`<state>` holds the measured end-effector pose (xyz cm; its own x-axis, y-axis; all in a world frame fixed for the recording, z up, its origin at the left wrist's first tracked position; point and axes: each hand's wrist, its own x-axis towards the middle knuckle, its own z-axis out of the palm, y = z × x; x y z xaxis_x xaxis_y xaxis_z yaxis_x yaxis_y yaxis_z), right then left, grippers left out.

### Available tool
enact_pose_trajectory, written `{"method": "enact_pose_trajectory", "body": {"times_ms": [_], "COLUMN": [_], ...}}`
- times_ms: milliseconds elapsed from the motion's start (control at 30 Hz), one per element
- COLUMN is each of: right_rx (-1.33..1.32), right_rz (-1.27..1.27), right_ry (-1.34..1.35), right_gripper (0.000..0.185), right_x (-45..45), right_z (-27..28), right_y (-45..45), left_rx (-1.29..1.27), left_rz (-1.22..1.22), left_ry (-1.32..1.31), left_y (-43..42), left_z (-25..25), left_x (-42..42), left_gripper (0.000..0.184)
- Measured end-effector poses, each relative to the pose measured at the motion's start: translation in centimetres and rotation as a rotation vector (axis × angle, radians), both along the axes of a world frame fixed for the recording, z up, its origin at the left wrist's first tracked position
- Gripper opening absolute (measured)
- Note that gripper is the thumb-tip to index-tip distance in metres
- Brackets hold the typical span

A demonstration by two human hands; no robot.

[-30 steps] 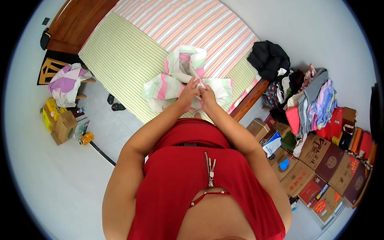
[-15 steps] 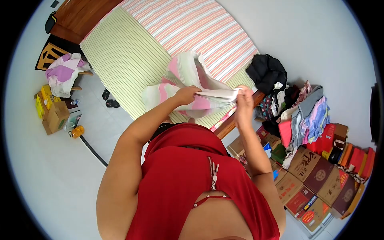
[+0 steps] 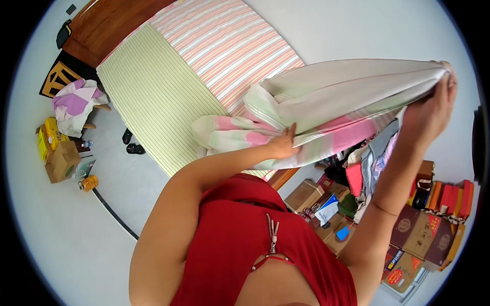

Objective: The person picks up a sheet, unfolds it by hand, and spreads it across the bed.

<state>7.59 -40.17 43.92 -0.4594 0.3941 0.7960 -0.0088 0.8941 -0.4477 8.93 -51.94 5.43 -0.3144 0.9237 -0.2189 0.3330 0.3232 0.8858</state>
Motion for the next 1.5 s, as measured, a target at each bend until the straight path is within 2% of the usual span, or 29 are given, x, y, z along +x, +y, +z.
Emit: {"method": "enact_pose_trajectory", "body": {"times_ms": [33, 67, 100, 133, 167, 200, 233, 267, 300, 367, 433, 567, 633, 667, 700, 767, 800, 833, 867, 967, 1000, 1033, 1133, 1167, 1267, 1367, 1400, 1500], "right_rx": [-0.176, -0.34, -0.421, 0.176, 0.768, 1.36, 1.374, 0.655, -0.014, 0.446, 0.524, 0.436, 0.396, 0.37, 0.341, 0.288, 0.26, 0.234, 0.205, 0.129, 0.107, 0.091, 0.035, 0.02, -0.008, -0.042, -0.05, -0.069], "right_rz": [0.089, 0.18, 0.25, 0.012, -0.236, -0.265, -0.45, -0.473, -0.326, -0.213, -0.314, -0.457, -0.521, -0.557, -0.59, -0.655, -0.683, -0.713, -0.741, -0.807, -0.824, -0.837, -0.865, -0.868, -0.87, -0.872, -0.874, -0.87], "right_ry": [0.132, 0.288, 0.317, 0.165, 0.004, -0.042, -0.083, 0.169, 0.64, 0.287, 0.267, 0.287, 0.268, 0.259, 0.246, 0.215, 0.201, 0.183, 0.168, 0.118, 0.099, 0.087, 0.05, 0.04, 0.023, 0.005, 0.003, 0.002], "right_gripper": [0.022, 0.024, 0.024, 0.019, 0.022, 0.022, 0.027, 0.024, 0.021, 0.017, 0.018, 0.017, 0.017, 0.017, 0.017, 0.017, 0.017, 0.017, 0.017, 0.017, 0.017, 0.017, 0.017, 0.017, 0.018, 0.018, 0.019, 0.019], "right_x": [-0.2, -0.3, 1.7, 2.5, 3.3, 5.5, 6.8, 6.7, 6.7, 10.4, 12.6, 17.7, 20.0, 21.2, 22.4, 24.5, 25.5, 26.5, 27.5, 29.7, 30.3, 30.9, 32.6, 32.9, 33.3, 33.7, 33.8, 34.3], "right_z": [1.7, 3.3, 5.4, 6.9, 8.8, 12.0, 12.7, 14.1, 15.6, 17.7, 19.7, 20.7, 20.5, 20.5, 20.4, 19.8, 19.5, 19.3, 18.8, 17.1, 16.6, 16.2, 14.8, 14.4, 13.2, 12.1, 11.8, 11.1], "right_y": [0.0, 0.0, 2.6, 0.4, -2.0, 0.9, -1.4, -2.7, -4.0, -3.2, -2.5, -0.8, 0.7, 1.6, 2.6, 4.7, 5.7, 6.7, 7.7, 11.1, 12.1, 13.1, 16.5, 17.4, 20.1, 22.2, 22.8, 23.9], "left_rx": [0.094, 0.23, 0.364, 0.498, 0.415, 0.326, 0.23, 0.295, 0.355, 0.19, 0.281, 0.105, 0.052, -0.022, -0.122, -0.331, -0.163, 0.003, -0.133, -0.221, -0.179, -0.133, 0.025, 0.047, 0.111, -0.029, -0.013, 0.145], "left_rz": [-0.004, -0.051, -0.098, -0.147, -0.242, -0.34, -0.441, -0.284, -0.126, 0.27, 0.4, 0.077, -0.082, -0.068, -0.114, -0.304, -0.291, -0.278, -0.431, -0.438, -0.473, -0.508, -0.174, -0.087, 0.044, 0.003, -0.027, -0.091], "left_ry": [-0.018, -0.029, -0.038, -0.042, -0.302, -0.561, -0.81, -0.752, -0.695, -0.032, 0.374, 0.378, 0.361, 0.333, 0.242, -0.096, 0.015, 0.122, 0.2, 0.519, 0.488, 0.424, 0.375, 0.363, 0.314, 0.492, 0.62, 0.788], "left_y": [0.6, 0.7, 0.3, -0.1, -1.0, -2.2, -3.0, -2.9, -3.0, -4.9, -4.8, -5.1, -4.4, -3.9, -4.2, -4.0, -5.7, -7.4, -8.0, -11.1, -11.8, -12.4, -15.4, -16.5, -19.3, -22.3, -23.4, -25.2], "left_z": [0.7, 1.2, 2.4, 3.7, 5.3, 7.0, 7.8, 5.7, 3.4, 3.3, -1.5, -3.1, -5.6, -8.2, -8.4, -15.0, -15.3, -14.7, -13.0, -13.6, -12.8, -11.9, -12.2, -9.9, -8.5, -3.5, -2.3, 1.2], "left_x": [0.1, -0.2, -0.7, -1.5, -3.0, -5.3, -7.5, -8.9, -9.9, -12.3, -14.1, -14.9, -13.9, -12.9, -12.2, -10.5, -10.3, -9.7, -8.9, -8.4, -9.2, -10.3, -12.6, -13.6, -15.7, -16.1, -16.0, -16.7], "left_gripper": [0.1, 0.095, 0.091, 0.086, 0.079, 0.072, 0.065, 0.056, 0.047, 0.059, 0.073, 0.081, 0.085, 0.079, 0.076, 0.08, 0.084, 0.088, 0.089, 0.09, 0.093, 0.088, 0.063, 0.057, 0.047, 0.043, 0.044, 0.04]}}
